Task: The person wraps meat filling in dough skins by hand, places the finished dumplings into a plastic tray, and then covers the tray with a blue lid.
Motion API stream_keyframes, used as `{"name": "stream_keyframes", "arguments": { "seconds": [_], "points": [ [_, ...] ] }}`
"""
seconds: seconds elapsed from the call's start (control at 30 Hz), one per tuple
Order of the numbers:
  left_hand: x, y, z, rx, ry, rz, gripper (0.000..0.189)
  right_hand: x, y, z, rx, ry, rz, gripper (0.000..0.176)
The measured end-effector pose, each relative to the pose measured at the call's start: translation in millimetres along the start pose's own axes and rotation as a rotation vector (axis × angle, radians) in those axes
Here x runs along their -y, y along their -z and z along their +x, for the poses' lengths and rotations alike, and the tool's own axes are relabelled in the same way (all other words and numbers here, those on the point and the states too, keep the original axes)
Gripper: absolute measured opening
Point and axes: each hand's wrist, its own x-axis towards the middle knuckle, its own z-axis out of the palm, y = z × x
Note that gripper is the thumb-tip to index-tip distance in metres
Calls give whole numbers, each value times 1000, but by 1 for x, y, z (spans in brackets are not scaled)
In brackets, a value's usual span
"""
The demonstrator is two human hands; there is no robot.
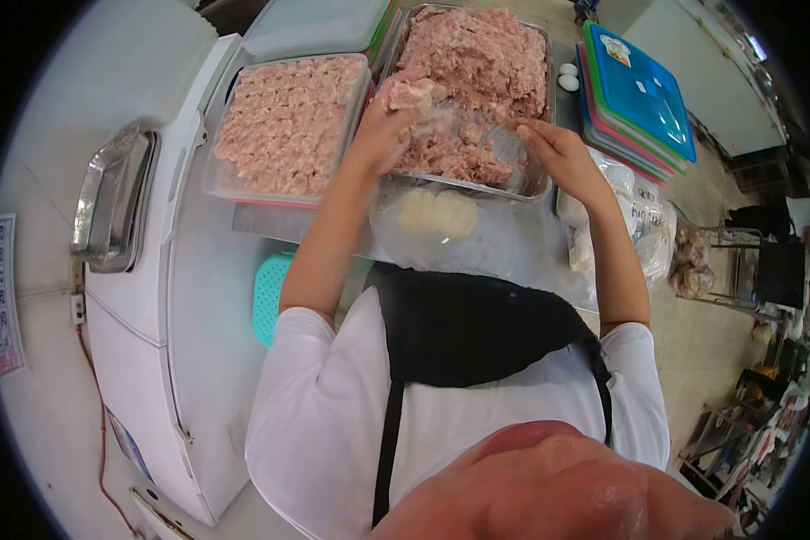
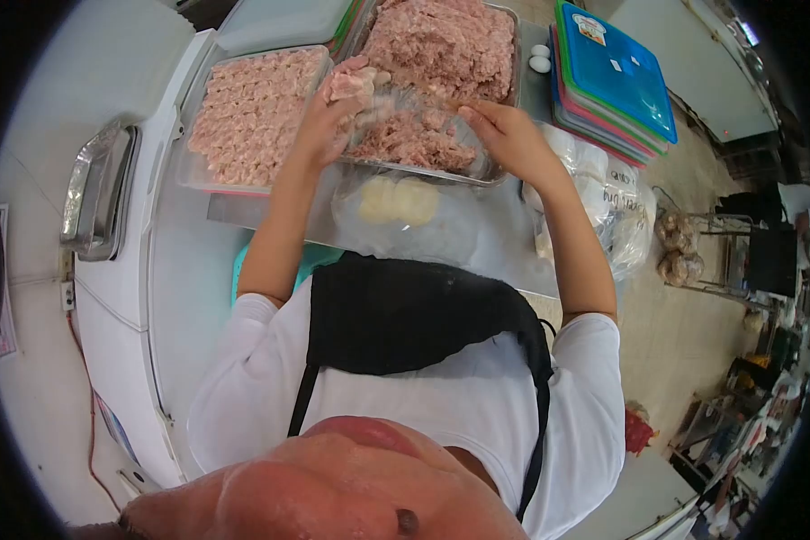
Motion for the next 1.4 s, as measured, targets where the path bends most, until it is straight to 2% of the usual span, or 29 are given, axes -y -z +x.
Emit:
{"name": "stream_keyframes", "arguments": {
  "seconds": [0.03,0.07,0.13,0.2,0.3,0.37,0.4,0.47,0.57,0.6,0.67,0.77,0.8,0.9,1.0,1.03,1.13,1.2,1.23,1.3,1.37,1.4],
  "points": [
    [-5,-8,-2,-25,-155,304,55,8,5,1,71,-34,54,34],
    [-12,-16,-3,-53,-306,609,55,20,17,-2,234,-236,102,34],
    [-23,-26,-4,14,-374,931,51,29,25,-8,269,-195,99,33],
    [-32,-25,-5,208,-213,949,42,28,22,-7,278,-117,100,32],
    [-39,-17,2,389,-48,1000,33,5,-4,-11,243,56,106,32],
    [-34,-16,1,388,63,1193,36,-31,-24,-7,211,188,112,31],
    [-31,-15,0,388,122,1290,38,-42,-24,-2,234,153,113,31],
    [-17,-6,-2,268,86,1231,42,-57,-23,5,275,80,116,29],
    [10,17,-1,54,135,1240,46,-32,-16,5,66,73,-368,27],
    [16,23,-2,-24,173,1254,47,-30,-23,4,58,118,-356,27],
    [21,27,-2,-17,179,1311,48,-35,-46,-5,41,200,-332,26],
    [45,46,-12,-11,204,1255,49,-103,-55,-7,234,93,-605,26],
    [46,54,-13,-15,210,1224,49,-99,-47,-7,228,46,-559,26],
    [-2,8,-28,-20,275,909,45,-65,-7,-6,317,-160,-511,28],
    [-17,-8,-31,12,-162,987,37,-36,17,-11,192,-101,1,27],
    [-18,-9,-30,79,-175,1010,36,-28,16,-14,169,-67,186,27],
    [-18,-4,-21,261,-160,1044,32,6,-19,-16,180,79,140,26],
    [-18,2,-17,334,-83,1017,30,6,-7,-7,222,74,-91,26],
    [-16,6,-17,287,-104,1024,30,13,2,0,245,75,-206,25],
    [-13,19,-19,191,-143,1044,32,36,10,0,131,158,-311,24],
    [-23,31,-19,266,-106,1089,35,63,-2,-8,26,188,-317,24],
    [-29,36,-20,307,-88,1110,36,86,-9,-10,117,78,-523,23]
  ]
}}
